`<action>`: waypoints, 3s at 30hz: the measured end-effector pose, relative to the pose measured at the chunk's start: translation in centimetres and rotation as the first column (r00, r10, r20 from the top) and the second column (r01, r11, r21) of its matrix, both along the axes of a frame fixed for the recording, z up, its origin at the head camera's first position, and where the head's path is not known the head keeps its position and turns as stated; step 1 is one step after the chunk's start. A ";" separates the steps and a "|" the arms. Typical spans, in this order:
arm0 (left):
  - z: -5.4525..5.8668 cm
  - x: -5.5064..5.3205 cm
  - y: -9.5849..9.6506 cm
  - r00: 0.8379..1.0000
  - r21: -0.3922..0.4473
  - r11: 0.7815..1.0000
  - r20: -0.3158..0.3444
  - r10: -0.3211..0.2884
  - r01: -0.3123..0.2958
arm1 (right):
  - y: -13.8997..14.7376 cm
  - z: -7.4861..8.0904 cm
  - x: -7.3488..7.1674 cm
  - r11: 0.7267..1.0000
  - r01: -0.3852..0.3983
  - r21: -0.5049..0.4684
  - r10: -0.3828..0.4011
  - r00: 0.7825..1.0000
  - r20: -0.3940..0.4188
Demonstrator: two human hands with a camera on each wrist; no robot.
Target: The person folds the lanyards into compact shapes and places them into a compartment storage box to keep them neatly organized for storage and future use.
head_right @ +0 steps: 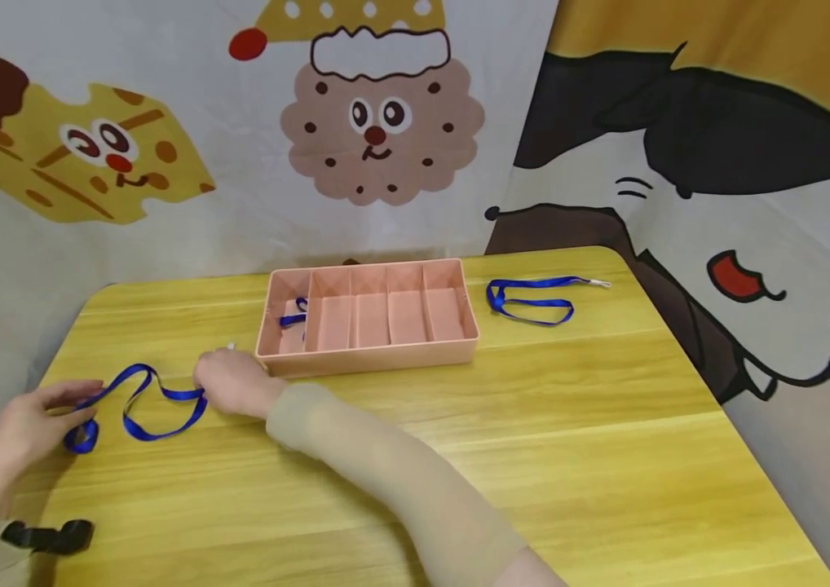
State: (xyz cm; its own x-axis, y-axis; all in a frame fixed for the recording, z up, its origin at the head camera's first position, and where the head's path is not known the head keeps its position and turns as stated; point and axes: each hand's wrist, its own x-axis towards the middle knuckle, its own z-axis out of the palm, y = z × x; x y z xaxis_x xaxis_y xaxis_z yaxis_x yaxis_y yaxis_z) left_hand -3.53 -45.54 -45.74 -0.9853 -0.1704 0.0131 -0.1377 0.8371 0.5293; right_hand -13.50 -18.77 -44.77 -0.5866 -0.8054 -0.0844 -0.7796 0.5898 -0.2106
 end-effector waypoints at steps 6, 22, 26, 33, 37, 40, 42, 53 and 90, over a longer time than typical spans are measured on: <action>0.4 0.3 0.6 0.997 -0.012 0.999 0.051 -0.050 0.051 | 1.3 0.6 1.3 0.997 -0.044 0.057 0.047 0.998 -0.038; 1.2 0.0 6.7 0.965 0.021 0.969 0.094 -0.247 0.246 | 8.2 2.0 3.5 0.983 -0.143 0.118 0.138 0.989 0.050; 1.3 -0.4 8.7 0.952 0.040 0.956 0.093 -0.293 0.290 | 10.8 2.1 3.5 0.984 -0.133 0.118 0.123 0.988 0.089; 1.5 -1.4 12.6 0.928 0.080 0.930 0.082 -0.364 0.358 | 16.7 2.2 2.7 0.993 -0.056 0.108 0.040 0.988 0.148; 1.7 -2.1 14.8 0.910 0.117 0.910 0.072 -0.408 0.398 | 20.2 2.3 2.2 0.997 -0.006 0.083 -0.008 0.987 0.159; 1.7 -2.7 16.4 0.894 0.141 0.890 0.061 -0.445 0.433 | 22.8 2.3 1.9 0.999 0.027 0.045 -0.034 0.987 0.157; 1.7 -3.0 17.5 0.882 0.158 0.877 0.061 -0.466 0.453 | 24.5 2.2 1.7 0.999 0.044 0.019 -0.046 0.987 0.153; 1.5 -4.7 22.0 0.830 0.197 0.827 0.092 -0.550 0.526 | 31.9 1.9 1.1 0.985 0.166 -0.053 -0.154 0.971 0.180; 2.2 -5.2 20.0 0.786 0.208 0.800 0.163 -0.596 0.563 | 36.8 3.0 -0.2 0.967 0.249 0.059 -0.256 0.948 0.190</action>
State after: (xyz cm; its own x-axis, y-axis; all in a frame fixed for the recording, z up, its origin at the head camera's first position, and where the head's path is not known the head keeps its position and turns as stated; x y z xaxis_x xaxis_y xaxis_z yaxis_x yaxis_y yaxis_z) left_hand -8.75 -25.51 -43.57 -0.8742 0.4498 -0.1831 0.2284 0.7135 0.6624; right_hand -13.71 17.99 -41.77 -0.7398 -0.6276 -0.2423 -0.5499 0.7716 -0.3198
